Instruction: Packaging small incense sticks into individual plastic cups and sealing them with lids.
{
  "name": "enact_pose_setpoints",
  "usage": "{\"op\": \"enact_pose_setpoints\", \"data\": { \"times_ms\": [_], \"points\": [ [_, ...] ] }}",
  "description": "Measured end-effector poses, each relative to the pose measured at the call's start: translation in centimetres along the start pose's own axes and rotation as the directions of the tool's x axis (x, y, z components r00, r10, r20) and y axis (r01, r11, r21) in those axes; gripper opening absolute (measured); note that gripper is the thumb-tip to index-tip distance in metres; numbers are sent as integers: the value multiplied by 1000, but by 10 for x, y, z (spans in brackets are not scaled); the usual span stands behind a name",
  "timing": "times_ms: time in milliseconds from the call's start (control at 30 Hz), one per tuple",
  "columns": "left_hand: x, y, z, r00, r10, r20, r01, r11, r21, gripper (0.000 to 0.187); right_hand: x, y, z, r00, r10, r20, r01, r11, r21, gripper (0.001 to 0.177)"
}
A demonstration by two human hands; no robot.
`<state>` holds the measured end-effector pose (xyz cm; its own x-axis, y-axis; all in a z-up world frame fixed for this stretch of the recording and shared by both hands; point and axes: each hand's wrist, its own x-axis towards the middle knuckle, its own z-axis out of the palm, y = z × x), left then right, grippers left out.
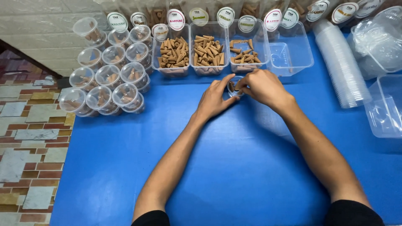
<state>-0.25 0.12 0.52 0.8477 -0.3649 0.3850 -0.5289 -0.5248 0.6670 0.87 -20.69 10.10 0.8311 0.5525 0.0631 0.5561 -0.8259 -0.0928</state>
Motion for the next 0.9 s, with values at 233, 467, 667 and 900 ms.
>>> {"op": "enact_pose_setpoints", "data": {
  "times_ms": [233,467,667,900],
  "points": [
    [1,-2,3,1000,17,-1,-17,1000,-3,82,6,3,13,994,106,11,-105,992,-74,4],
    [1,0,1,999,33,-5,-33,999,13,83,7,0,17,995,96,-11,-97,988,-119,5],
    [-1,2,0,999,30,-12,-30,1000,10,84,5,-3,17,996,82,-33,-85,991,-102,4],
    [-1,6,-3,1000,5,-1,-5,1000,5,82,2,-8,10,996,84,-13,-85,995,-58,6]
  ]
}}
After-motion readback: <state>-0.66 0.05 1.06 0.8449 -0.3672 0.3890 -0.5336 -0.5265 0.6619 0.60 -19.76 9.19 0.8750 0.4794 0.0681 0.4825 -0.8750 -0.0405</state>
